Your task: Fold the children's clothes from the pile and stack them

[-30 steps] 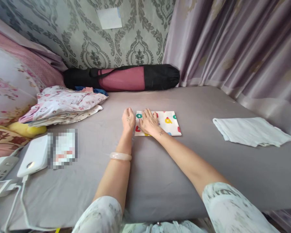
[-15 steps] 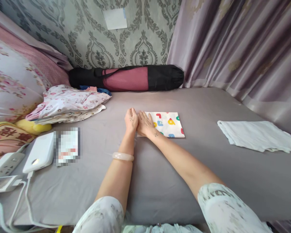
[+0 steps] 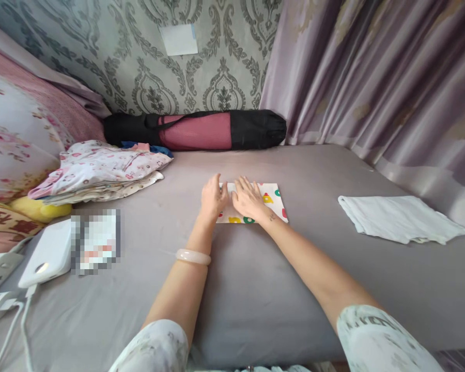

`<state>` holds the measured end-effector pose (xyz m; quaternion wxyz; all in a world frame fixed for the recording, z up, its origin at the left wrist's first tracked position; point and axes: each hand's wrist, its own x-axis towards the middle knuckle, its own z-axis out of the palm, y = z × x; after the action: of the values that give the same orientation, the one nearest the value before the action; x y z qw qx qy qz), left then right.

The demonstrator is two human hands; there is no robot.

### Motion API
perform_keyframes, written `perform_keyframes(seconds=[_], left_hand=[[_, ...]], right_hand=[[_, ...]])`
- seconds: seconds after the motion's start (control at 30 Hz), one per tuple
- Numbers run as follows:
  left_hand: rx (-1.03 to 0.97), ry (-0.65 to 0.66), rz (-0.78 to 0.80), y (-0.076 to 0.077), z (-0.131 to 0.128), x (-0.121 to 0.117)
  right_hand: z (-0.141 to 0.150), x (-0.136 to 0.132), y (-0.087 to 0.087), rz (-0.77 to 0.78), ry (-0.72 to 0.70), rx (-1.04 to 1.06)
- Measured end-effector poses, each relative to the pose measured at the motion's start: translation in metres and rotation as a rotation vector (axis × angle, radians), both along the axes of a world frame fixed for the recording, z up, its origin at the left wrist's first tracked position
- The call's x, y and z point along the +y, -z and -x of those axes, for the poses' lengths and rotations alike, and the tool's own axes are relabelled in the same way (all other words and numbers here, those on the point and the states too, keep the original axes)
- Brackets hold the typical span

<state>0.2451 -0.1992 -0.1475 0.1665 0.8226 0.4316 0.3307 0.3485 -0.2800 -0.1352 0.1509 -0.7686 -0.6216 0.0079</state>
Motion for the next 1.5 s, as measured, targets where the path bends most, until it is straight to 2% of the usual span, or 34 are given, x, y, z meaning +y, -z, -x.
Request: perform_keyframes(seconds=[0.13, 0.3, 0.47, 0.67, 0.87, 1.0, 1.17, 1.33, 1.5], left_hand=[[0.333, 0.197, -0.093, 0.005, -0.013, -0.017], [0.550, 0.227, -0.060, 0.014, -0.017, -0.023], [0.570, 0.223, -0.078, 0.014, -0.015, -0.023], [0.507, 0.062, -0.088, 0.007, -0.024, -0.050], [0.498, 0.038, -0.040, 0.018, -0.028, -0.065], [0.498, 0.040, -0.077, 0.020, -0.028, -0.060], [0.469, 0.061, -0.143, 0.016, -0.028, -0.042], [0.519, 0.115, -0.039, 0.019, -0.025, -0.029], [0.523, 0.116, -0.030, 0.017, -0.025, -0.030]], right_hand=[[-0.026, -0.019, 0.010, 0.045, -0.039, -0.072], [-0.032, -0.022, 0.023, 0.073, -0.029, -0.054], [-0.031, -0.021, 0.023, 0.049, -0.029, -0.042], [-0.029, -0.033, 0.017, -0.029, 0.075, -0.019], [-0.024, -0.037, 0.025, -0.012, 0.094, -0.012], [-0.027, -0.035, 0.025, -0.012, 0.099, -0.020], [-0.040, -0.029, 0.022, -0.015, 0.119, -0.042], [-0.046, -0.027, 0.026, 0.073, 0.131, -0.009], [-0.046, -0.028, 0.023, 0.091, 0.124, 0.024]])
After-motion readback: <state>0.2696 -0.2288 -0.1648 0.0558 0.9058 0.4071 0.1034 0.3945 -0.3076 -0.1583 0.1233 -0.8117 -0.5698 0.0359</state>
